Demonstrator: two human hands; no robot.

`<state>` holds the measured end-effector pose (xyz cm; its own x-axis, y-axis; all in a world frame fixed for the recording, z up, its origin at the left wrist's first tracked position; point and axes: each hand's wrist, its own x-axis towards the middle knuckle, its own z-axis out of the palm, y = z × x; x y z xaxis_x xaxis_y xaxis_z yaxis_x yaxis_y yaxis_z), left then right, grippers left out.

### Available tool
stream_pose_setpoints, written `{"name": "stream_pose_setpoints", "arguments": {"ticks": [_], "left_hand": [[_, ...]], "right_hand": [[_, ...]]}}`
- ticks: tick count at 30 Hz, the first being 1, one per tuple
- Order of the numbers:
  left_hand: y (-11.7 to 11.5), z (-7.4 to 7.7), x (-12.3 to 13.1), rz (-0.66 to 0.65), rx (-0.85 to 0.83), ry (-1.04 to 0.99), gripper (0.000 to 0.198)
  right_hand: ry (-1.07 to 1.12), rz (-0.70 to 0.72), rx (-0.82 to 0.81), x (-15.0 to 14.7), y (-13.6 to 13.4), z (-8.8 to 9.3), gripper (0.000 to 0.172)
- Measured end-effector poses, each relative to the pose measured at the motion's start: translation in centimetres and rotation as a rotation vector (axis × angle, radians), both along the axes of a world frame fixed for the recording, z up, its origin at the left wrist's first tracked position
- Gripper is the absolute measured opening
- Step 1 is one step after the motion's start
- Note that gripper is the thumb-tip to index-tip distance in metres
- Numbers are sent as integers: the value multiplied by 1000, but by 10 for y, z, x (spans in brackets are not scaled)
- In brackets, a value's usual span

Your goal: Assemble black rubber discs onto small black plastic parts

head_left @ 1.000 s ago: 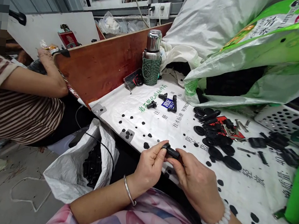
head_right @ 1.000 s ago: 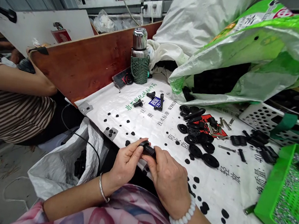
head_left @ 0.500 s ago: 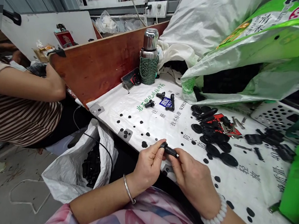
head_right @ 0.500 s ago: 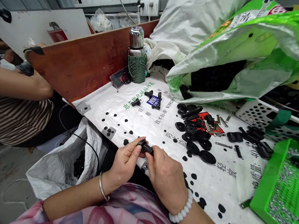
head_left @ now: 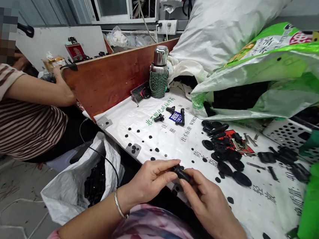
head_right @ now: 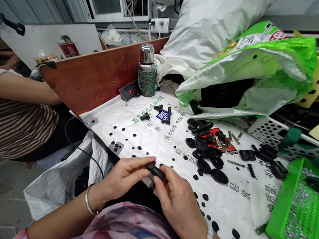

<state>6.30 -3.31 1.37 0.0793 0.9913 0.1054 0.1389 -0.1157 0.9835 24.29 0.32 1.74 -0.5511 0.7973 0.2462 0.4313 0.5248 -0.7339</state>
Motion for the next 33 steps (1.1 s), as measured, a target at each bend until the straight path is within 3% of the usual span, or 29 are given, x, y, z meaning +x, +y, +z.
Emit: {"name": "stream_pose_setpoints", "arguments": {"ticks": [4, 8, 10, 14, 16, 20, 26, 30, 33], "left_hand": [[5, 11, -9, -94, -25, -39, 50], [9, 18, -9, -146, 148, 117, 44], [9, 20, -8, -161, 219, 172, 44], [7, 22, -4, -218, 339, 219, 46], [7, 23, -4, -243, 378, 216, 46], [9, 29, -4, -298, 410, 150, 46], [8, 46, -1, -372, 397, 130, 44], [4, 52, 4, -303, 458, 167, 48], [0, 51, 12, -191, 487, 196, 42]], "right_hand": [[54, 6, 200, 1, 0, -6, 18], [124, -31, 250, 2, -1, -9, 18], [178, -41, 91, 4, -4, -9, 18], [364, 49, -544, 5, -10, -6, 24], [474, 118, -774, 4, -12, -8, 29], [634, 167, -934, 4, -16, -13, 29], [651, 106, -778, 10, -19, -4, 19], [534, 56, -467, 13, -19, 5, 17], [493, -72, -213, 14, -22, -1, 21]]}}
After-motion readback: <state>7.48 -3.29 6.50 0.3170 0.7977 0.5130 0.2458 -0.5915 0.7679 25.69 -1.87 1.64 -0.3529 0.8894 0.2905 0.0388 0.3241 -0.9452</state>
